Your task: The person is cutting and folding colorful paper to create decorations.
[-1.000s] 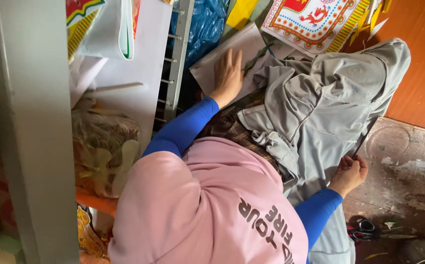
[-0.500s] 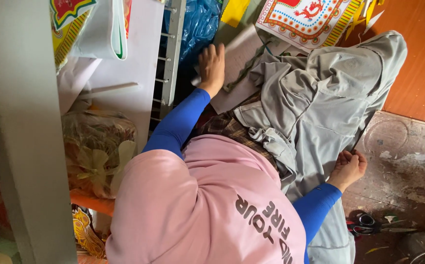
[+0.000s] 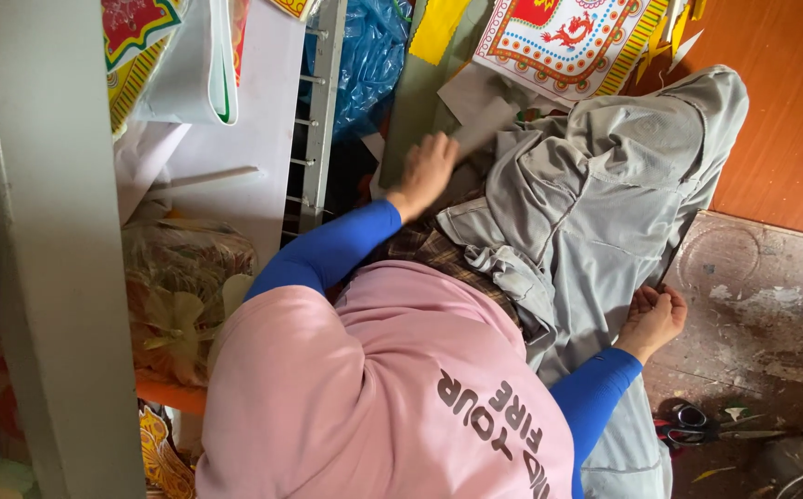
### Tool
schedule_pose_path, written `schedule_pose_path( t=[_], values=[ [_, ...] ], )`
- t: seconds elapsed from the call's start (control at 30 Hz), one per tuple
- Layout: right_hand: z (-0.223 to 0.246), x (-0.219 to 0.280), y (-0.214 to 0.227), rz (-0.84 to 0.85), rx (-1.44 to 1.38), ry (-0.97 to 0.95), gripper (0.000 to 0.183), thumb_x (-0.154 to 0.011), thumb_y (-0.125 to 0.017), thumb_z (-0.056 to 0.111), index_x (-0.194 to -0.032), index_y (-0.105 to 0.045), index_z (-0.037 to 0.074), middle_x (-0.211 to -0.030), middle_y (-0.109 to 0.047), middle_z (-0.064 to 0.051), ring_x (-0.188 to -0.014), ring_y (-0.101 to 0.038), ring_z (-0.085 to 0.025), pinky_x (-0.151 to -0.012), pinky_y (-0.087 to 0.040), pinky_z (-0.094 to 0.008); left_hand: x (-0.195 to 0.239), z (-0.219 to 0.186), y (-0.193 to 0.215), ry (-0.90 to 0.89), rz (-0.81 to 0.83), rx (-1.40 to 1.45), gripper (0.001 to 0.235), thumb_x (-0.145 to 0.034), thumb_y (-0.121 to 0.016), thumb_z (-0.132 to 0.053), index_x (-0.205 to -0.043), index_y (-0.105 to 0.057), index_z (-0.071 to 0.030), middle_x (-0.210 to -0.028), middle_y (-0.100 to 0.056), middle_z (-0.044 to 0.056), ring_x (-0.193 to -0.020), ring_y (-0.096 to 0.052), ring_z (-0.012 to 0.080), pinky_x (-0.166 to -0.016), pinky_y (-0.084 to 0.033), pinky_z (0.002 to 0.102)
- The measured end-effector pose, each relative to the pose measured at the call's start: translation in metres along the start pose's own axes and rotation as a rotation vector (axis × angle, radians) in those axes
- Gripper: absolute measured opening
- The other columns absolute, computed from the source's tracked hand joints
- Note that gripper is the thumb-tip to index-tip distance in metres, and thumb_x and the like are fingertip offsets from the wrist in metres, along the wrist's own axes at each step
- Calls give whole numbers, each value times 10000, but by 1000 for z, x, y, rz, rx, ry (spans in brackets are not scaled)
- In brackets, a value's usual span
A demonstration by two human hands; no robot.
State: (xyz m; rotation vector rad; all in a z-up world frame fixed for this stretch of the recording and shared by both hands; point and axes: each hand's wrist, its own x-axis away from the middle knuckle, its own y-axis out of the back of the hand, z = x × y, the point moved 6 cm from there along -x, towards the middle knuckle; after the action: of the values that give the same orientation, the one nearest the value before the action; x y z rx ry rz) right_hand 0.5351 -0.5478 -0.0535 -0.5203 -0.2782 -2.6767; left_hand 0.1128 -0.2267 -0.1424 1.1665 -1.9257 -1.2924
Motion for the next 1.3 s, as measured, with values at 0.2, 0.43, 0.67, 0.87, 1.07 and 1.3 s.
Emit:
schedule_pose_path(
  t=[0.2,0.43,0.67,0.87,1.07,1.3],
  values=[
    [1,2,-1,-4,16,5,135,-1108,-519,122,-1219,-567,62,-919,-708,-113,-782,-702,-200,-725,-615,-327,19,-22,15,-140,-117,-11,197,-887,-600,-163,-1070,-643,-103,-1003,-544,69,-921,-573,252,-671,-489,393],
    [4,5,-4,-5,24,14,139,-1102,-515,119,-1213,-576,62,-921,-711,-115,-788,-701,-201,-745,-616,-330,17,-21,6,-153,-149,25,89,-936,-610,-194,-994,-614,-127,-944,-548,50,-885,-581,248,-630,-477,404],
    [6,7,-3,-16,20,18,130,-1101,-514,122,-1203,-576,74,-916,-699,-95,-782,-689,-186,-739,-610,-322,4,-14,22,-148,-115,12,135,-891,-585,-143,-1022,-588,-111,-970,-546,75,-919,-592,271,-709,-513,405],
    [-3,-3,7,-28,3,9,134,-1086,-530,126,-1207,-571,84,-917,-705,-103,-779,-701,-198,-715,-616,-324,-30,51,-4,177,14,85,199,-957,-568,-82,-1155,-575,-93,-1116,-608,135,-1035,-607,356,-840,-527,474],
    [-11,-11,15,-26,15,15,164,-1088,-537,140,-1238,-572,84,-931,-711,-114,-772,-700,-209,-692,-609,-331,-131,78,21,157,-272,166,506,-757,-737,-121,-1226,-567,-31,-1087,-651,220,-1016,-612,436,-828,-501,524],
    [-6,-5,9,-28,12,35,179,-1094,-530,138,-1253,-574,71,-930,-713,-124,-754,-694,-213,-686,-597,-336,-335,124,57,317,-532,924,299,-951,-673,-265,-1121,-558,-48,-786,-684,98,-656,-687,266,-591,-566,381]
  ],
)
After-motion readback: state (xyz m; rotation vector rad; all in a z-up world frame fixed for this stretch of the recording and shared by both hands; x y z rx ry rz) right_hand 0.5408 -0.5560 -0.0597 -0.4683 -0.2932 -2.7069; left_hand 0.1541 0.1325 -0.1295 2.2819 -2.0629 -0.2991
